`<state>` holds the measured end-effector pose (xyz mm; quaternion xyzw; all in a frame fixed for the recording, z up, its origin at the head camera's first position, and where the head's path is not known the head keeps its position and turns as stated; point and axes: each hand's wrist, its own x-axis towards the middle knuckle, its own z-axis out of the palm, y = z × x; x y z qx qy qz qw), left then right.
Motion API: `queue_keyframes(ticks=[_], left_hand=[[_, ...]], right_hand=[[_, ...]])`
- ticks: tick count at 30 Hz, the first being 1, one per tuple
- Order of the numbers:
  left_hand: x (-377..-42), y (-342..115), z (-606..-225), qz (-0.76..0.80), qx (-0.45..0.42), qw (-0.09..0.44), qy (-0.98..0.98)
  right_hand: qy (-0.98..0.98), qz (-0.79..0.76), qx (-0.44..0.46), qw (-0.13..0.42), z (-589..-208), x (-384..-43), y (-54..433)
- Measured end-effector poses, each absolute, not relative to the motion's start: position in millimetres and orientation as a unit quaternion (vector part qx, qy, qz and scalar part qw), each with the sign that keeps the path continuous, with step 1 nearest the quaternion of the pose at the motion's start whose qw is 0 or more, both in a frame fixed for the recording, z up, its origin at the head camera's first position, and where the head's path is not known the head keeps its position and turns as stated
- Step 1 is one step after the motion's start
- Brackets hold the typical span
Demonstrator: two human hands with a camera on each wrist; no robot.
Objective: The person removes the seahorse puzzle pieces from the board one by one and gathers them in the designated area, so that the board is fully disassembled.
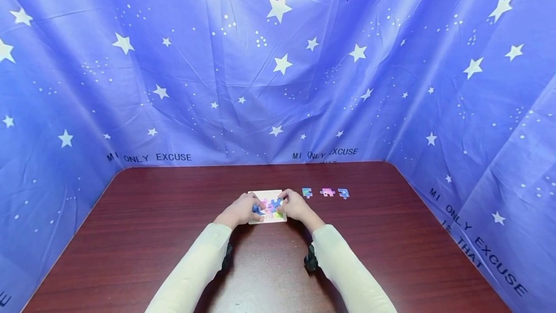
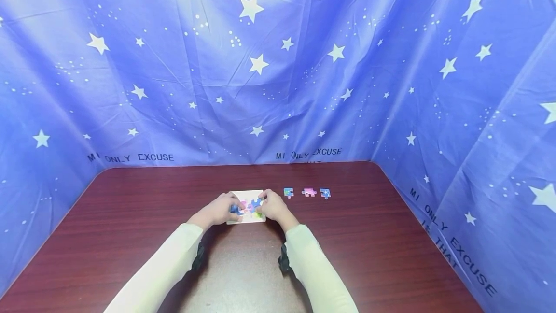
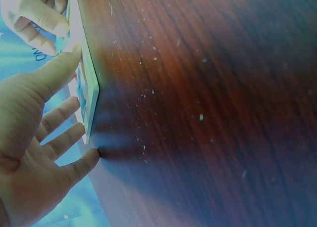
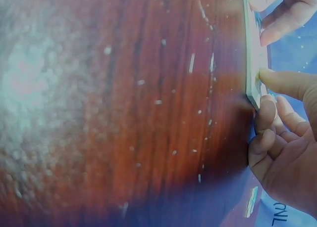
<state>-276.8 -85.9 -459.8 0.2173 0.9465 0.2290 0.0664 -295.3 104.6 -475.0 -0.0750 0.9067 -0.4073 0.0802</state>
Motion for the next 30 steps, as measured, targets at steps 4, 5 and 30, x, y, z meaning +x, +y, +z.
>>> queue_keyframes(ticks=[4,5,30], left_hand=[[-276.2,-85.6,-459.9,0.231,0.214,0.067,0.947],[-275.9,-85.4,-459.7,0.232,0.213,0.067,0.947],[-276.7,-83.8,-459.1,0.231,0.206,0.072,0.948]], right_hand=[[0.907,-0.407,-0.080,0.078,-475.9,-295.2,104.4],[0.906,-0.407,-0.082,0.076,-476.0,-294.9,104.4],[0.899,-0.431,-0.055,0.052,-475.2,-290.5,99.2]])
